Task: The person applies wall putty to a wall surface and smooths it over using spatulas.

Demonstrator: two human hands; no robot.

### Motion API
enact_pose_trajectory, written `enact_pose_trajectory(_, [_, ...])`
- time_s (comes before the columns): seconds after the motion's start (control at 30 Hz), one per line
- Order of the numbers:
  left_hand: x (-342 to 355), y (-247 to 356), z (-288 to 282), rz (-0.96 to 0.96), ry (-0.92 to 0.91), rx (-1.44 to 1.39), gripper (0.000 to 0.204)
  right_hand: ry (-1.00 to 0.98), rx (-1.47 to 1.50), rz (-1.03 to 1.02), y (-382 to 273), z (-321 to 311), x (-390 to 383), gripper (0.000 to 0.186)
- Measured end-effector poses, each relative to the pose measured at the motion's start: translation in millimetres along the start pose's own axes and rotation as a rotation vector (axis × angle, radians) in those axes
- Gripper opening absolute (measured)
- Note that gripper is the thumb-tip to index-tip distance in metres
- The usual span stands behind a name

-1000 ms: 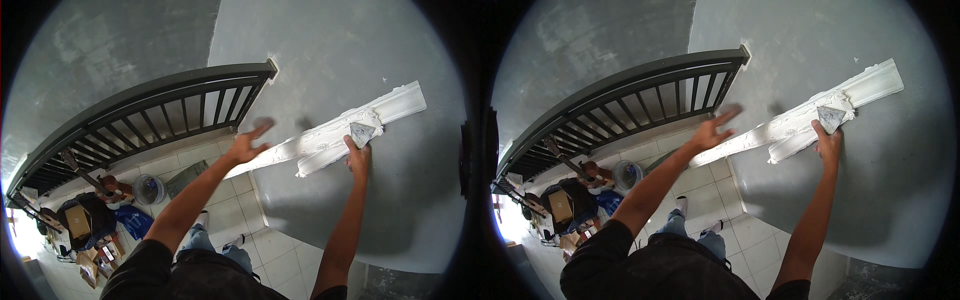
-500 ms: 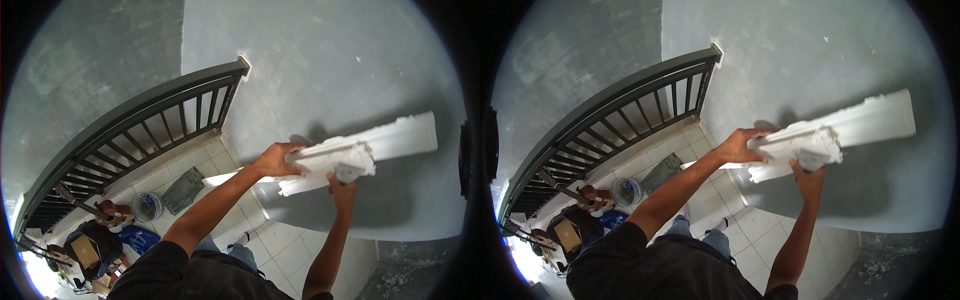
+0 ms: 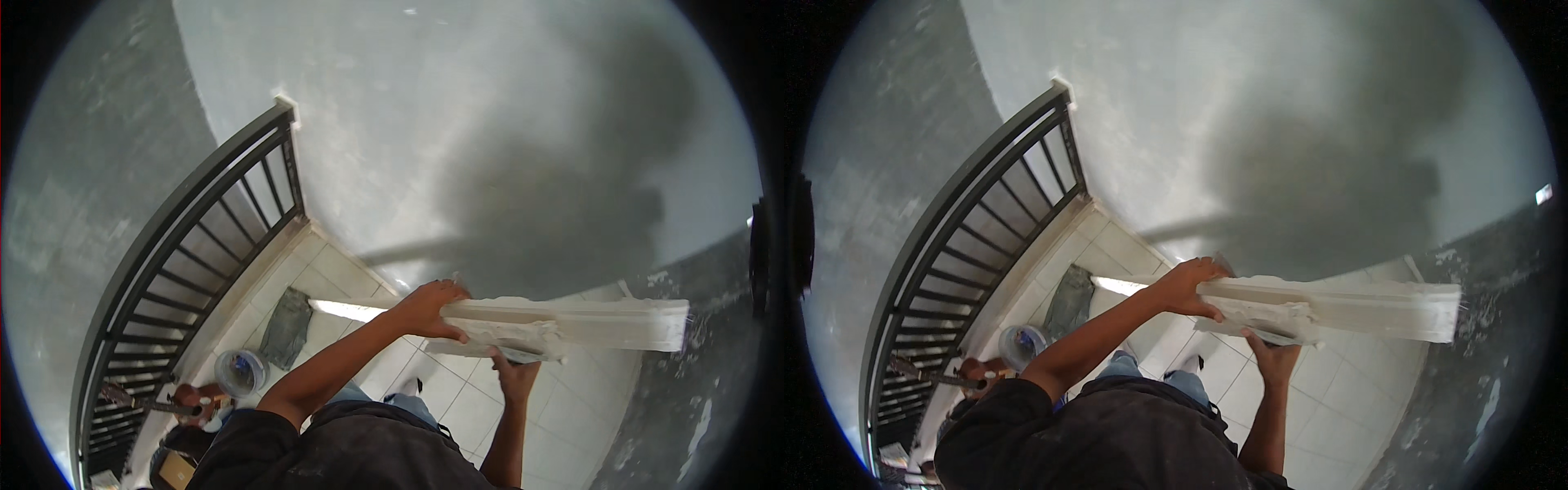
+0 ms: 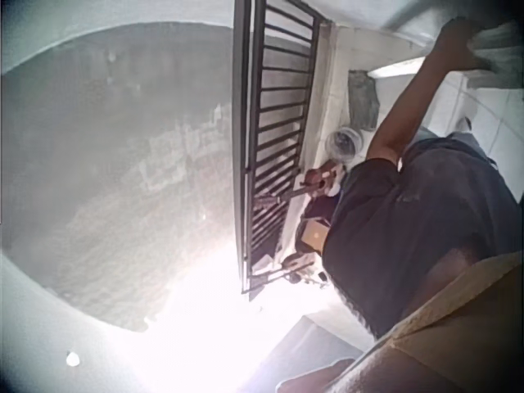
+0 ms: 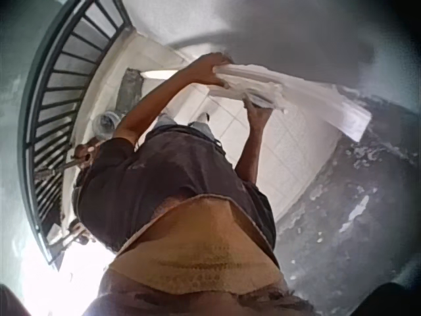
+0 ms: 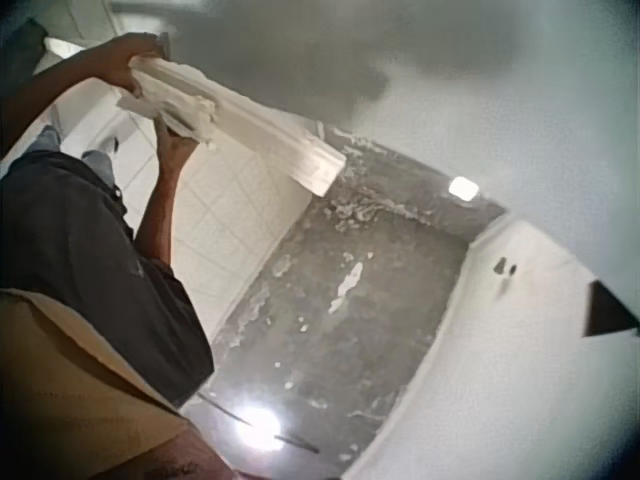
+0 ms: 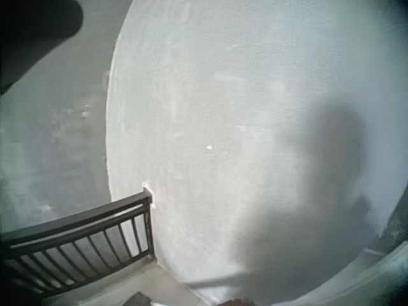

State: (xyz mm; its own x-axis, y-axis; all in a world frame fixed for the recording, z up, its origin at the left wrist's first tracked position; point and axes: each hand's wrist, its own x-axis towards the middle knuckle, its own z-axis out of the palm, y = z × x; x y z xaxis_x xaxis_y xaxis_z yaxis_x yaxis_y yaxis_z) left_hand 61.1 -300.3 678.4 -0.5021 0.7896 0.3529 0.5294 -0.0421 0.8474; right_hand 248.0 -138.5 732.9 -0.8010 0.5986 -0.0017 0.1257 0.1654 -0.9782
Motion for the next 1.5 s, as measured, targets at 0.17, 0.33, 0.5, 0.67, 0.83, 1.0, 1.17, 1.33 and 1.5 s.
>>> enact_pose_trajectory(0.17, [0,-11,78,0.040,-0.039,0.083,0.060,0.097,-0.021,-0.006,38,-52,-25,0.054])
enact_pose_trajectory(0.33, [17,25,174,0.142,0.142,-0.116,0.055,0.119,-0.048,-0.037,57,-143,-44,0.053])
enact_pose_trajectory(0.5, [42,88,265,0.045,0.090,-0.243,0.056,0.152,-0.116,-0.226,26,-239,-63,0.049])
enact_pose_trajectory(0.67, [69,129,355,0.172,0.015,-0.370,0.058,0.325,-0.228,-0.090,10,-323,-102,0.054])
enact_pose_trajectory(0.83, [107,161,447,0.203,-0.190,-0.497,0.054,0.490,-0.349,-0.032,24,-404,-134,0.060])
enact_pose_trajectory(1.0, [157,184,517,0.234,-0.340,-0.621,0.050,0.844,-0.330,0.212,18,-453,-142,0.069])
enact_pose_trajectory(1.17, [220,208,591,0.307,-0.339,-0.788,0.050,1.110,-0.358,0.059,32,-516,-128,0.078])
enact_pose_trajectory(1.33, [291,229,641,0.427,-0.372,-0.874,0.051,1.131,-0.497,0.048,16,-577,-103,0.078])
enact_pose_trajectory(1.5, [365,226,673,0.434,-0.418,-0.864,0.052,1.098,-0.584,0.119,13,-639,-52,0.079])
